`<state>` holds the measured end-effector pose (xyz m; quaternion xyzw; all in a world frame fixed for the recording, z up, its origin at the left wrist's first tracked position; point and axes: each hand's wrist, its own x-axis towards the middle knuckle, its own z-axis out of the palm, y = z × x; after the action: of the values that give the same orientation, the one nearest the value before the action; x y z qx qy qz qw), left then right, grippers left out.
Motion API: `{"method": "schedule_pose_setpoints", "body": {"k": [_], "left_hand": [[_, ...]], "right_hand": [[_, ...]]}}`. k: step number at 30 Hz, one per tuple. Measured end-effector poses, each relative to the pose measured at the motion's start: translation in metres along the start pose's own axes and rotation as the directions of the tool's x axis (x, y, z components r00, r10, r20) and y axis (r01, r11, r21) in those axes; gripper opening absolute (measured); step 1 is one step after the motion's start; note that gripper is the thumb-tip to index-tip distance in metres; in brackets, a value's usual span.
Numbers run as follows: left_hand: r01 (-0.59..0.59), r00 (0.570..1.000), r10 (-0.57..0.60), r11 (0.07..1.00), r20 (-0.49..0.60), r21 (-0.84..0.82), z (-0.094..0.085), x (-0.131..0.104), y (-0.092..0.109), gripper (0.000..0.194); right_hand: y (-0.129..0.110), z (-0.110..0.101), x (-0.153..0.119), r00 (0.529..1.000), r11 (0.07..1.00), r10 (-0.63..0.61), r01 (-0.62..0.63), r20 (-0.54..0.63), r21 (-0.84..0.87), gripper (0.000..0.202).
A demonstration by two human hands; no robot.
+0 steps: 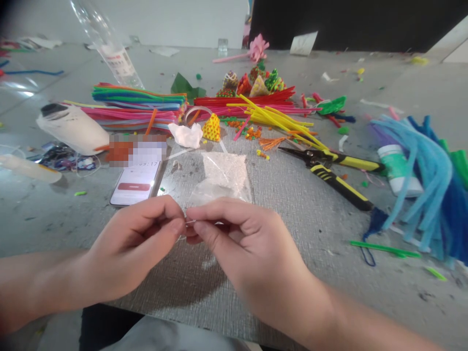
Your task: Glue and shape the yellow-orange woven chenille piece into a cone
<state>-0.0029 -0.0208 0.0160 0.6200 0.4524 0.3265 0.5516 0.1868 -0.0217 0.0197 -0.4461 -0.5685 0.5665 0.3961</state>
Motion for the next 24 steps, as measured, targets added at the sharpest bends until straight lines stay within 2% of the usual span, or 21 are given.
{"method": "schedule_pose_setpoints", "body": {"k": [17,24], "left_hand": [[-0.012,1.0,0.012,1.0,0.0,0.005,0.0023,0.0002,-0.0023,0.022],[0.009,1.0,-0.009,1.0,0.021,0.006,0.0029,-0.0001,-0.0035,0.022]], "right_hand": [[0.0023,-0.0011,-0.0016,0.999,0.992,-0.051,0.052,0.013,-0.115,0.01],[0.005,-0.0026,-0.003,0.992,0.968,-0.124,0.124,0.015,-0.216,0.012]]}}
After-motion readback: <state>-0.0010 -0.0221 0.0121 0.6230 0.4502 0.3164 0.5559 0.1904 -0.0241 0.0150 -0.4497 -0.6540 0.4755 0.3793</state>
